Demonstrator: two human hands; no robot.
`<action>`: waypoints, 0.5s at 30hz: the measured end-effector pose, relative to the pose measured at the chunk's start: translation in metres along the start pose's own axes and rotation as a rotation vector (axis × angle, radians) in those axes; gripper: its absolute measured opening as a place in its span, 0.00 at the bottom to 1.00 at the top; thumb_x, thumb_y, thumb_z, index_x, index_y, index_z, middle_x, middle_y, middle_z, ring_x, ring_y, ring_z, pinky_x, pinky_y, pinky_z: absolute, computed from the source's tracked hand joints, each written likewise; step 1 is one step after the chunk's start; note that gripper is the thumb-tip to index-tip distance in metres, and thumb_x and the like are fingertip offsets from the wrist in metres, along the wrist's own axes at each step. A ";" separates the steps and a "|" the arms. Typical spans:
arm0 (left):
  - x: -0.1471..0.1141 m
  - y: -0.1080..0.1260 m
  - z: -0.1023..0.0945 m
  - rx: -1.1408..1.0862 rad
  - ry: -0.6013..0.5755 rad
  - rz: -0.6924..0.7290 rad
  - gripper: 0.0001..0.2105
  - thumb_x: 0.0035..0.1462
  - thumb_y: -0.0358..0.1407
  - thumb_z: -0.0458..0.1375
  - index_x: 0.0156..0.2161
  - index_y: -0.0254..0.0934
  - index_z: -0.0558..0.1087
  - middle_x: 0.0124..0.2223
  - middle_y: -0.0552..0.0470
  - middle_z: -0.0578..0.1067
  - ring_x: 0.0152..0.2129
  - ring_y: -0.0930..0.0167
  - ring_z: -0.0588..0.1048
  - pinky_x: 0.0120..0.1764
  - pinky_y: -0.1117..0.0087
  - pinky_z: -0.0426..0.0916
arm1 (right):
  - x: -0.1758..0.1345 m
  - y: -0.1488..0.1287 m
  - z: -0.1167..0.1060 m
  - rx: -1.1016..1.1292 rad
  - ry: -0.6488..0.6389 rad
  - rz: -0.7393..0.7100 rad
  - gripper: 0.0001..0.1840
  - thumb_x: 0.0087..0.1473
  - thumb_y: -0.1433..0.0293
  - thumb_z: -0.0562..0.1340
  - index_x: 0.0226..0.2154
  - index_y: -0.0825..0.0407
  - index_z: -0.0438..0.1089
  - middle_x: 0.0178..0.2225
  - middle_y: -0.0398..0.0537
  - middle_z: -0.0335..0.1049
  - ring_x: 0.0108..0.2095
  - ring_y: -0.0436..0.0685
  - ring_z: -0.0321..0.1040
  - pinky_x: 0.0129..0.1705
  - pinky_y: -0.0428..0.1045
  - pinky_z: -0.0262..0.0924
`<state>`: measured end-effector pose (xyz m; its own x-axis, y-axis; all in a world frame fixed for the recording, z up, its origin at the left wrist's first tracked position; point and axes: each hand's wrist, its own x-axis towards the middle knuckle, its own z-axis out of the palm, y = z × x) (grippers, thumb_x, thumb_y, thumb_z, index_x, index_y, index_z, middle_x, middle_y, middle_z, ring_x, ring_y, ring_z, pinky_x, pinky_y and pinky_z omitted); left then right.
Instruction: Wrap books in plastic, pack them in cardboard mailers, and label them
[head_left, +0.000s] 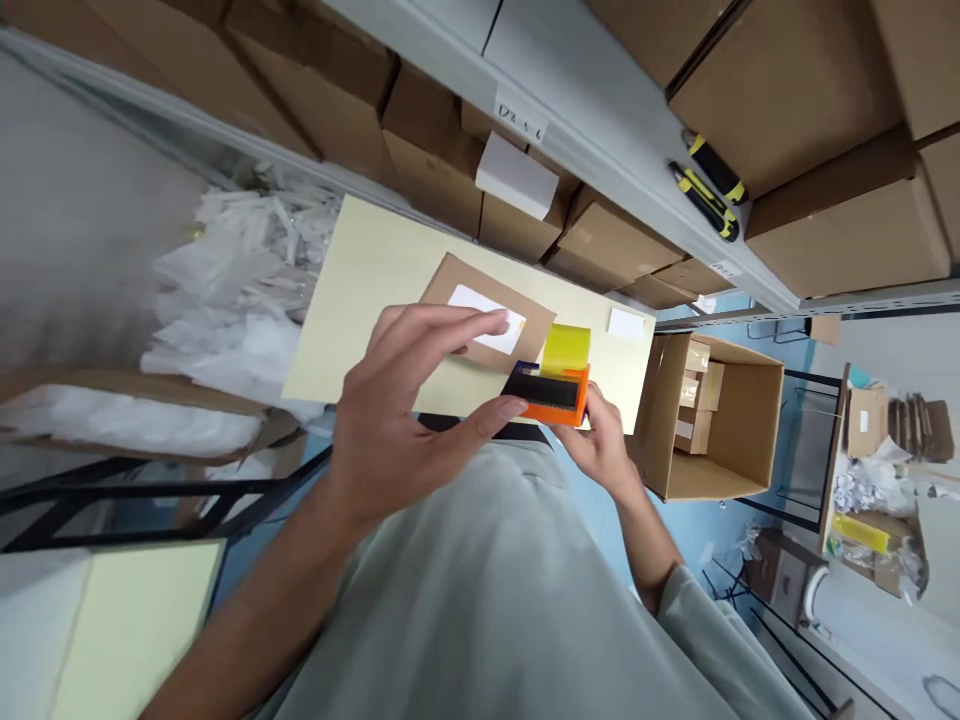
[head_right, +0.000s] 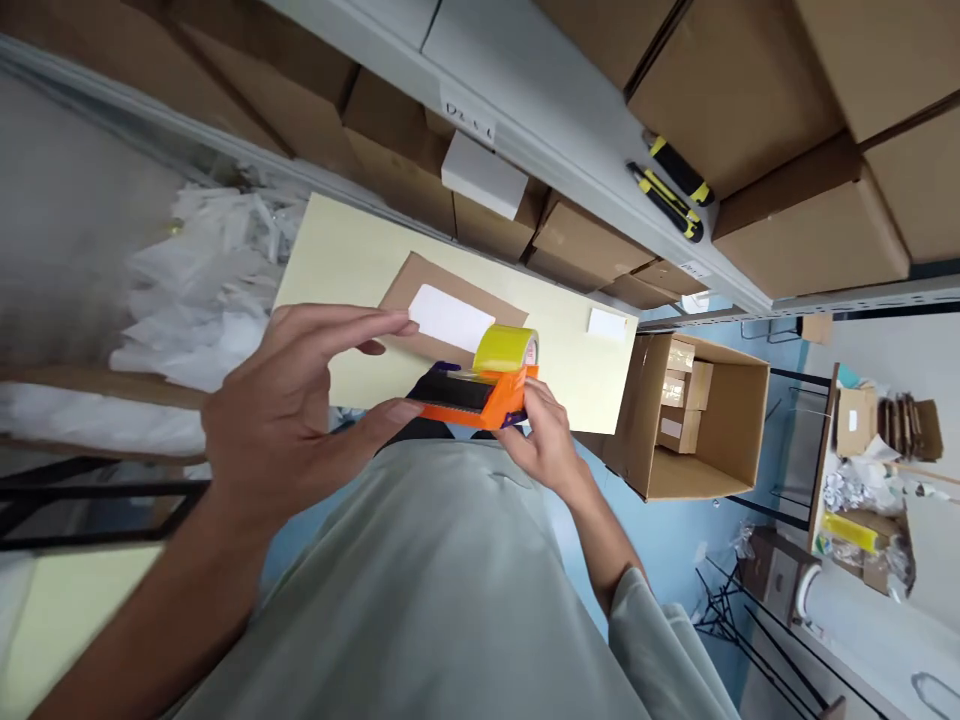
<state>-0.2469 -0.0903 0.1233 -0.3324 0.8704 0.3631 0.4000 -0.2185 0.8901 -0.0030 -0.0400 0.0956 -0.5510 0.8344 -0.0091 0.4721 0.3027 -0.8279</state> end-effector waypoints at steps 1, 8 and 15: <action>-0.001 0.006 0.004 0.021 -0.032 0.010 0.20 0.66 0.50 0.70 0.60 0.51 0.82 0.53 0.52 0.84 0.51 0.60 0.82 0.55 0.52 0.81 | -0.003 0.007 -0.011 -0.043 -0.031 -0.064 0.05 0.69 0.62 0.67 0.43 0.45 0.76 0.41 0.49 0.81 0.43 0.62 0.78 0.49 0.58 0.77; -0.042 0.033 0.047 0.128 -0.032 0.073 0.06 0.69 0.40 0.69 0.49 0.55 0.83 0.46 0.62 0.85 0.43 0.67 0.83 0.52 0.55 0.83 | -0.022 0.059 -0.066 -0.189 -0.163 -0.384 0.08 0.70 0.66 0.64 0.50 0.44 0.74 0.45 0.52 0.81 0.48 0.66 0.79 0.57 0.66 0.75; -0.091 0.052 0.075 0.250 0.023 0.168 0.06 0.72 0.34 0.64 0.47 0.52 0.80 0.42 0.60 0.84 0.38 0.68 0.81 0.43 0.60 0.82 | -0.039 0.079 -0.093 -0.263 -0.254 -0.573 0.08 0.72 0.66 0.61 0.51 0.44 0.74 0.44 0.52 0.82 0.48 0.66 0.80 0.58 0.67 0.75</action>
<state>-0.1319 -0.1484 0.1159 -0.2617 0.8207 0.5079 0.6477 -0.2408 0.7229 0.1193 -0.0056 0.0827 -0.8934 0.3843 0.2326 0.1910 0.7936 -0.5776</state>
